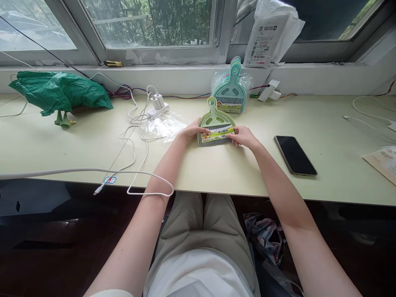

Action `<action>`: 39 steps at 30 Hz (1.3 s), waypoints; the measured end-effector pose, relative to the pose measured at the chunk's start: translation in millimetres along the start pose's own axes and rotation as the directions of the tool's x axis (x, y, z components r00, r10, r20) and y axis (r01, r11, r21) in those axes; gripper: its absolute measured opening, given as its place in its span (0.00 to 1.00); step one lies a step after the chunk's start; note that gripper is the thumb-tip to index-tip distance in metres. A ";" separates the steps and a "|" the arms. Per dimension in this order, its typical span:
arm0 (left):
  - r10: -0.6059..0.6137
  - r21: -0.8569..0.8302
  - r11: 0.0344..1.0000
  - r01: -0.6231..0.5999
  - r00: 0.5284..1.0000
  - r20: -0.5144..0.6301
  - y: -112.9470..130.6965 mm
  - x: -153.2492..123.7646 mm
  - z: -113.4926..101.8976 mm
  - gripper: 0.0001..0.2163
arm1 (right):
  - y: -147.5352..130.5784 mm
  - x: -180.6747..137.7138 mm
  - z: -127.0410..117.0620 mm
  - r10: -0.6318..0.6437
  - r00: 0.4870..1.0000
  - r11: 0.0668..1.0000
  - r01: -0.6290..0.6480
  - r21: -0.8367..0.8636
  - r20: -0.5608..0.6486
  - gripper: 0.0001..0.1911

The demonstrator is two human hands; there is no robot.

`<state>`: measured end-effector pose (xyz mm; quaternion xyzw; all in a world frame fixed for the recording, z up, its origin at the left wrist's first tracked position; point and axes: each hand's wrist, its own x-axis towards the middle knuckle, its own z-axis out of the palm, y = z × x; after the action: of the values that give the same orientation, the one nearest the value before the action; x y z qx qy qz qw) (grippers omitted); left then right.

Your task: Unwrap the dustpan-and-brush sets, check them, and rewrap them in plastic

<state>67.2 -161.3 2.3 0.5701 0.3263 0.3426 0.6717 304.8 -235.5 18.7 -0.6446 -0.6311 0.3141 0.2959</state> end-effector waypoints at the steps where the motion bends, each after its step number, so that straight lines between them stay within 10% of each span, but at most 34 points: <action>1: 0.011 -0.002 1.000 -0.011 1.000 -0.004 -0.6 1.0 -0.5 0.37 | 0.4 0.5 -0.1 -0.011 1.000 0.999 0.011 -0.038 -0.014 0.10; 9: 0.061 -0.022 0.998 -0.062 0.998 -0.030 -4.7 7.4 -5.2 0.37 | 3.4 5.6 -4.0 -0.085 0.928 0.954 -0.029 -0.298 -0.362 0.13; 15: 0.095 -0.061 0.993 -0.098 0.995 -0.042 -4.9 10.6 -5.9 0.39 | 19.1 18.8 2.6 -0.010 0.841 0.988 0.091 0.123 -0.542 0.26; 19: 0.160 -0.104 0.980 -0.170 0.982 -0.098 -4.1 13.9 0.0 0.40 | 21.1 22.3 13.3 0.201 0.940 0.747 0.035 0.664 -0.274 0.22; 24: 0.243 -0.123 0.958 -0.261 0.959 -0.144 -2.7 15.4 9.8 0.41 | 9.1 12.8 25.5 0.012 0.997 0.527 -0.076 0.846 0.082 0.10; 39: 0.227 -0.084 0.968 -0.236 0.968 -0.104 -4.9 15.2 10.6 0.40 | -0.4 6.0 30.9 0.046 0.998 0.482 -0.063 0.874 0.047 0.06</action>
<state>84.9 -154.9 -1.9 0.5549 0.2720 0.4601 0.6375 280.5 -229.9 -0.6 -0.4218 -0.3658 0.6059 0.5667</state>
